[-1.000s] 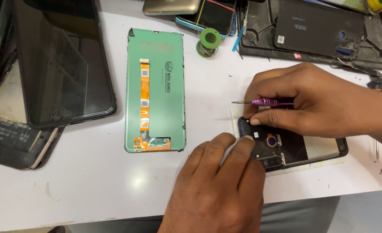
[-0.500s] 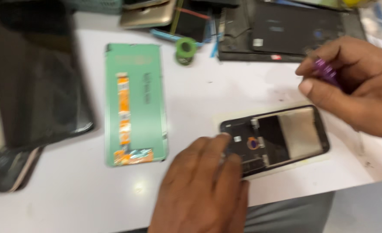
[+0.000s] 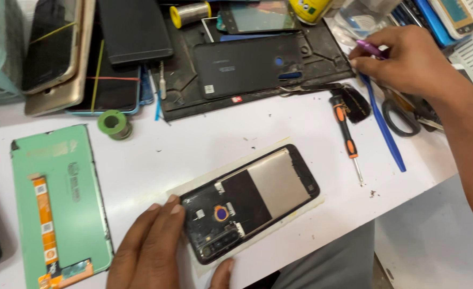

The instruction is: The person uses a small screwdriver to remove screws from the back of a disassembled mobile phone. They place the screws on the workbench and continue unscrewing additional fasteners from different locations on the phone chassis.

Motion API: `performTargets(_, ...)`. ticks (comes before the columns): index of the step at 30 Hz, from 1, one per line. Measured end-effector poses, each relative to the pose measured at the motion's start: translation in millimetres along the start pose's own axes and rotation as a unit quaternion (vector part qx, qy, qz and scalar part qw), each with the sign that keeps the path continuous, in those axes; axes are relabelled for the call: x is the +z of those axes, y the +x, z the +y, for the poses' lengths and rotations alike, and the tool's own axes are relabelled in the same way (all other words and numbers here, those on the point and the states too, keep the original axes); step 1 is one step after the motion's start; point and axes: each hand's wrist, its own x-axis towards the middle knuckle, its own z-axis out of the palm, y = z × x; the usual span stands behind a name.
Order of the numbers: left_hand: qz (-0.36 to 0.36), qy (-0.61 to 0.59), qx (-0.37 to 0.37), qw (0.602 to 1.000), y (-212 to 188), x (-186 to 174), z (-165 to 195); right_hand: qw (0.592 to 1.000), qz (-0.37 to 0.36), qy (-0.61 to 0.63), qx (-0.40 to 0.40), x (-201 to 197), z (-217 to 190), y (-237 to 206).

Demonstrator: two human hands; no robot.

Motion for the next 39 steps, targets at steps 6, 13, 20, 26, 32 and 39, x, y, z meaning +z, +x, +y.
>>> performTargets(6,-0.017,0.000,0.008,1.000,-5.8,2.6,-12.7,0.981,0.015,-0.133,-0.138,12.0,9.0,21.9)
performTargets(13,-0.016,-0.003,0.017,1.000,-6.7,3.0,-16.3,0.989,-0.014,-0.087,-0.123,12.1,8.2,20.7)
performTargets(20,-0.015,-0.008,0.014,1.000,-4.8,2.3,-15.0,0.987,-0.006,-0.083,-0.136,14.4,0.3,24.3)
performTargets(26,-0.026,0.009,-0.010,1.000,-5.7,0.2,-11.7,0.974,-0.032,-0.172,-0.142,14.0,-4.7,31.9)
performTargets(32,-0.037,0.023,-0.032,0.999,1.2,-5.9,-4.5,0.967,-0.039,-0.211,-0.135,17.8,-11.5,35.8)
performTargets(39,-0.059,0.033,-0.046,0.997,7.2,-11.0,0.9,0.994,-0.017,-0.060,-0.094,4.0,-39.9,-0.4)
